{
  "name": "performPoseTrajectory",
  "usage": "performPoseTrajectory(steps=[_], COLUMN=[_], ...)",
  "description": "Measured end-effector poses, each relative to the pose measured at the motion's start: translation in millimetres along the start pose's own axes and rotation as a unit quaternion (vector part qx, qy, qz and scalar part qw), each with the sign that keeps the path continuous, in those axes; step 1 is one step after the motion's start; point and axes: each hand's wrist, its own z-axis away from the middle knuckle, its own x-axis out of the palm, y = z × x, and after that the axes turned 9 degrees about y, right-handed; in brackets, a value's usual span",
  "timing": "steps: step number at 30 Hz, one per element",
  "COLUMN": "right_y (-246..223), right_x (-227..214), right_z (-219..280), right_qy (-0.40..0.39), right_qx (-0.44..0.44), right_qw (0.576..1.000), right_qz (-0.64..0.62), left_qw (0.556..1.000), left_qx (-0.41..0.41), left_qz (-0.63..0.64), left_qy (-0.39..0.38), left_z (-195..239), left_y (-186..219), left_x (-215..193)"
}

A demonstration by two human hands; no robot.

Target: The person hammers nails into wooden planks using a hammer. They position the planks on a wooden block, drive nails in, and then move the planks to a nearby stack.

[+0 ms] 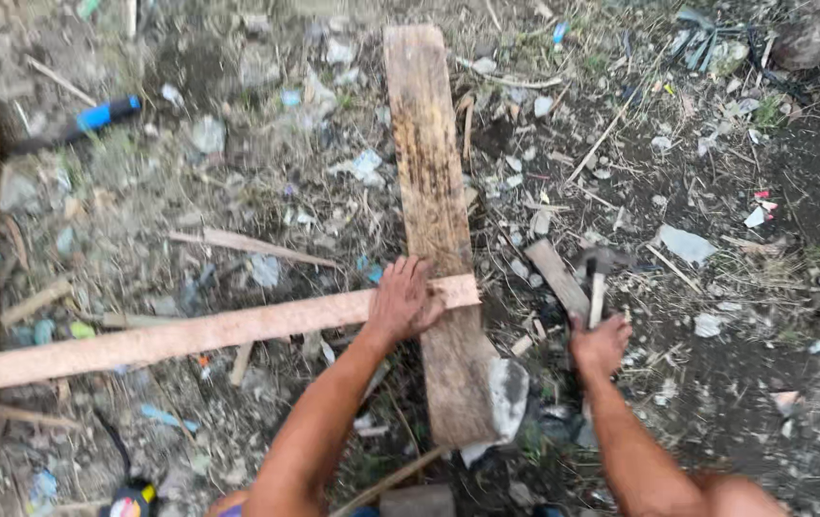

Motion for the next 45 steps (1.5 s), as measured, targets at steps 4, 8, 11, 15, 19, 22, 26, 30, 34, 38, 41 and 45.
performPoseTrajectory(steps=[4,8,11,15,19,22,26,30,34,38,41,45], right_y=[31,-3,-51,-129,-196,-224,-253,-287,-322,-332,-327,-321], right_x=[-5,-37,-80,-118,-136,-140,-132,-111,-84,-67,-64,-67], right_z=[-24,-27,27,101,106,97,79,56,37,37,39,32], right_qy=[-0.181,-0.218,-0.234,-0.282,-0.304,-0.260,-0.230,-0.247,-0.298,-0.236,-0.268,-0.296], right_qx=[0.033,0.078,0.133,0.172,0.041,-0.012,-0.024,0.046,0.142,0.067,0.100,0.098], right_qw=[0.982,0.969,0.944,0.881,0.904,0.924,0.923,0.913,0.860,0.854,0.869,0.866], right_qz=[0.051,0.088,-0.190,-0.338,-0.299,-0.278,-0.306,-0.321,-0.390,-0.460,-0.403,-0.390], left_qw=[0.970,0.940,0.940,0.947,0.950,0.928,0.889,0.838,0.867,0.879,0.884,0.855], left_qx=[-0.113,-0.171,-0.120,-0.130,-0.060,-0.163,-0.183,-0.197,-0.169,-0.159,-0.150,-0.173], left_qz=[0.181,0.281,0.291,0.264,0.242,0.311,0.387,0.484,0.416,0.399,0.399,0.454], left_qy=[0.120,0.093,0.135,0.127,0.189,0.121,0.160,0.160,0.215,0.206,0.194,0.180], left_z=[10,5,-2,11,4,7,5,8,7,8,10,9], left_y=[-9,-19,-22,-27,-34,-38,-43,-43,-43,-42,-41,-40], left_x=[8,8,7,8,7,8,6,7,1,-2,-2,-4])
